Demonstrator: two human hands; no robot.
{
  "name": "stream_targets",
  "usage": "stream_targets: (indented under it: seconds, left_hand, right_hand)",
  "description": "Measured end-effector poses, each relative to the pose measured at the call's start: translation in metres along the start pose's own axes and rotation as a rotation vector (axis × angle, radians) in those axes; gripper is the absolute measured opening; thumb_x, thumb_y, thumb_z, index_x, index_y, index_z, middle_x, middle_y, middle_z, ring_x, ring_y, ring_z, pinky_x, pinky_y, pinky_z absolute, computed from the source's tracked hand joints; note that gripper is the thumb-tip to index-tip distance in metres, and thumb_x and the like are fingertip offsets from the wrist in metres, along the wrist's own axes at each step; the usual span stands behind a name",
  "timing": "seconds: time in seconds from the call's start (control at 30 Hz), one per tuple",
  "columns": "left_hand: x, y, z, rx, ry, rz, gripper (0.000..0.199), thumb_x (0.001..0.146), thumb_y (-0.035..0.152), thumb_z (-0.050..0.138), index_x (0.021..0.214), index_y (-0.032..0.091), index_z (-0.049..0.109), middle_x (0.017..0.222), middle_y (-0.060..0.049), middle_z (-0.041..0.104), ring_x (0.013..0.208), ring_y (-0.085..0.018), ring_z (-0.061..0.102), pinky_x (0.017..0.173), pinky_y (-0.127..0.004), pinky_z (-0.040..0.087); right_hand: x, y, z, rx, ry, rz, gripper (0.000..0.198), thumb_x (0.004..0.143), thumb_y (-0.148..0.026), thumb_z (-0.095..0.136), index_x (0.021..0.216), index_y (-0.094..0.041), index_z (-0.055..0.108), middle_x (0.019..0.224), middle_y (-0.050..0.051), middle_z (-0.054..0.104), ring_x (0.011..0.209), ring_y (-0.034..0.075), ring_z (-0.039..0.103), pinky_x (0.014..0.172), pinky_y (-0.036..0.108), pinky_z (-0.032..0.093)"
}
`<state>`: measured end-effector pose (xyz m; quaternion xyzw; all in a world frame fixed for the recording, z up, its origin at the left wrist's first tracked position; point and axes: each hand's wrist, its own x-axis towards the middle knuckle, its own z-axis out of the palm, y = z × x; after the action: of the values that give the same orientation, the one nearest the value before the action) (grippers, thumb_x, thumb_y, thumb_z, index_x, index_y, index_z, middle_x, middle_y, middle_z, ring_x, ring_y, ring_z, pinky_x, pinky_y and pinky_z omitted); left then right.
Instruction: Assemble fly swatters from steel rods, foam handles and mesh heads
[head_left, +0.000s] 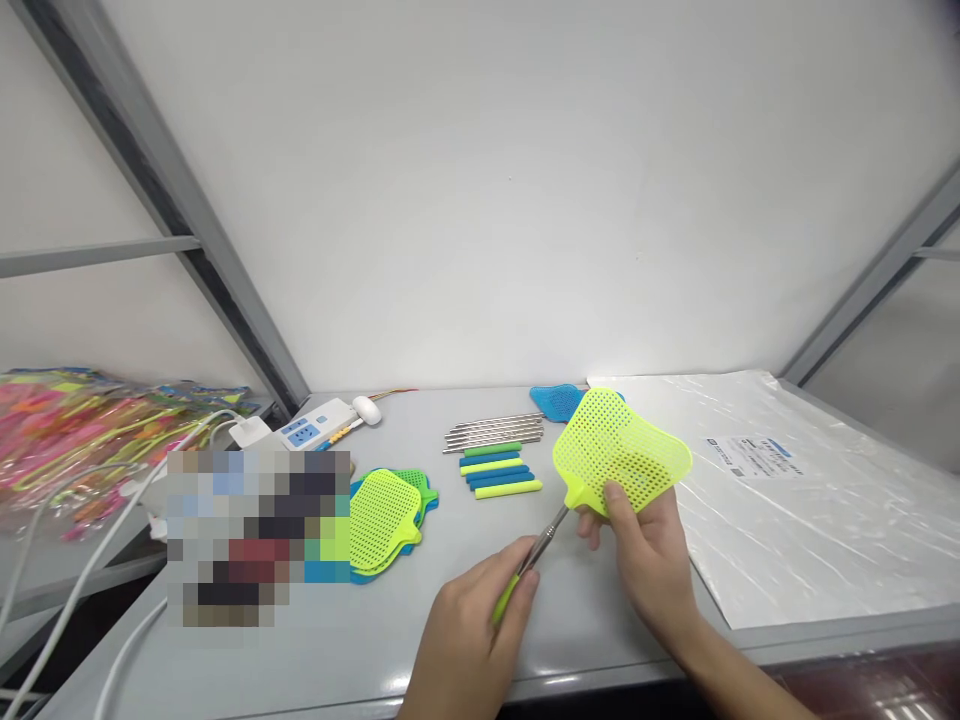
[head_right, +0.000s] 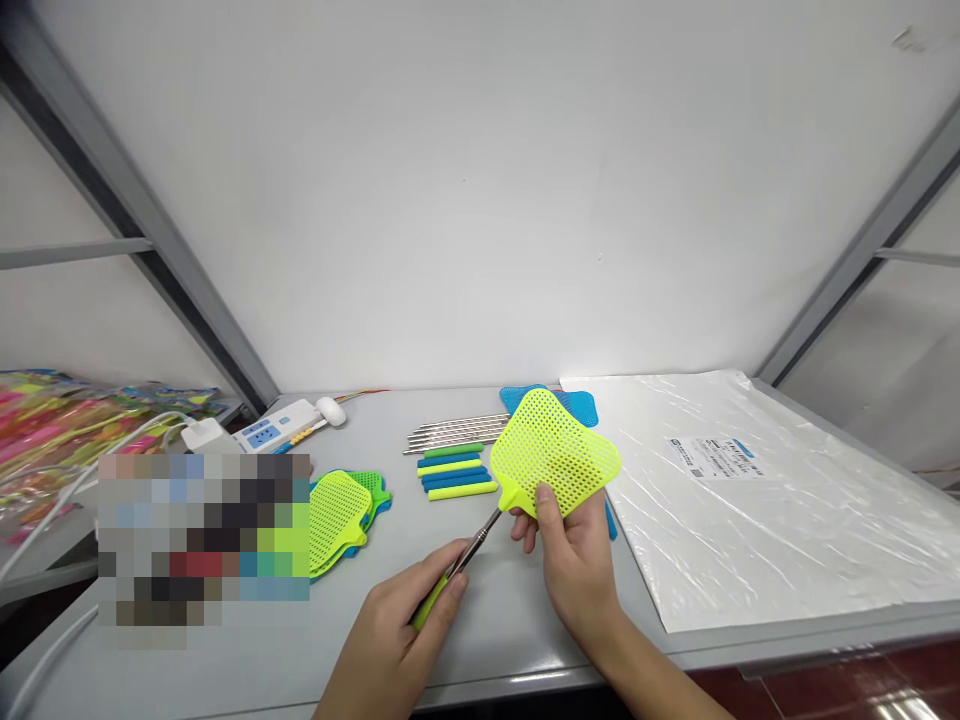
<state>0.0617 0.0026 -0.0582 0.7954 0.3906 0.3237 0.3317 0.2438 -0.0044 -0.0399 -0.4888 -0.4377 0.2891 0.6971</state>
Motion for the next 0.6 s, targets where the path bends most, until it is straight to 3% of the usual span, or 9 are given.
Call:
stream_targets:
  seconds: [0.2, 0.4, 0.6]
  left_hand:
    - [0.007, 0.004, -0.002, 0.104, 0.017, 0.034, 0.031, 0.097, 0.031, 0.045, 0.124, 0.028, 0.058, 0.111, 0.0, 0.07, 0.1, -0.015, 0.066, 0.088, -0.021, 0.05]
    - [0.013, 0.022, -0.021, 0.089, -0.076, -0.02, 0.024, 0.098, 0.035, 0.042, 0.107, 0.028, 0.064, 0.091, 0.002, 0.072, 0.092, -0.017, 0.067, 0.078, -0.022, 0.052]
    - [0.015, 0.023, -0.03, 0.127, -0.085, 0.006, 0.027, 0.097, 0.035, 0.046, 0.117, 0.028, 0.063, 0.109, 0.0, 0.071, 0.101, -0.018, 0.066, 0.082, -0.023, 0.052]
  right_hand:
    - [0.007, 0.004, -0.005, 0.064, -0.064, 0.107, 0.02, 0.093, -0.04, 0.054, 0.095, -0.02, 0.051, 0.072, 0.0, 0.062, 0.053, 0.012, 0.056, 0.046, 0.025, 0.044]
    - [0.012, 0.002, -0.013, 0.138, -0.191, 0.236, 0.029, 0.092, -0.04, 0.055, 0.075, -0.017, 0.055, 0.063, -0.001, 0.058, 0.044, 0.008, 0.048, 0.044, 0.024, 0.038]
    - [0.018, -0.013, -0.012, 0.08, -0.309, 0.304, 0.03, 0.091, -0.043, 0.056, 0.074, -0.02, 0.049, 0.047, -0.008, 0.043, 0.038, 0.007, 0.035, 0.042, 0.024, 0.027]
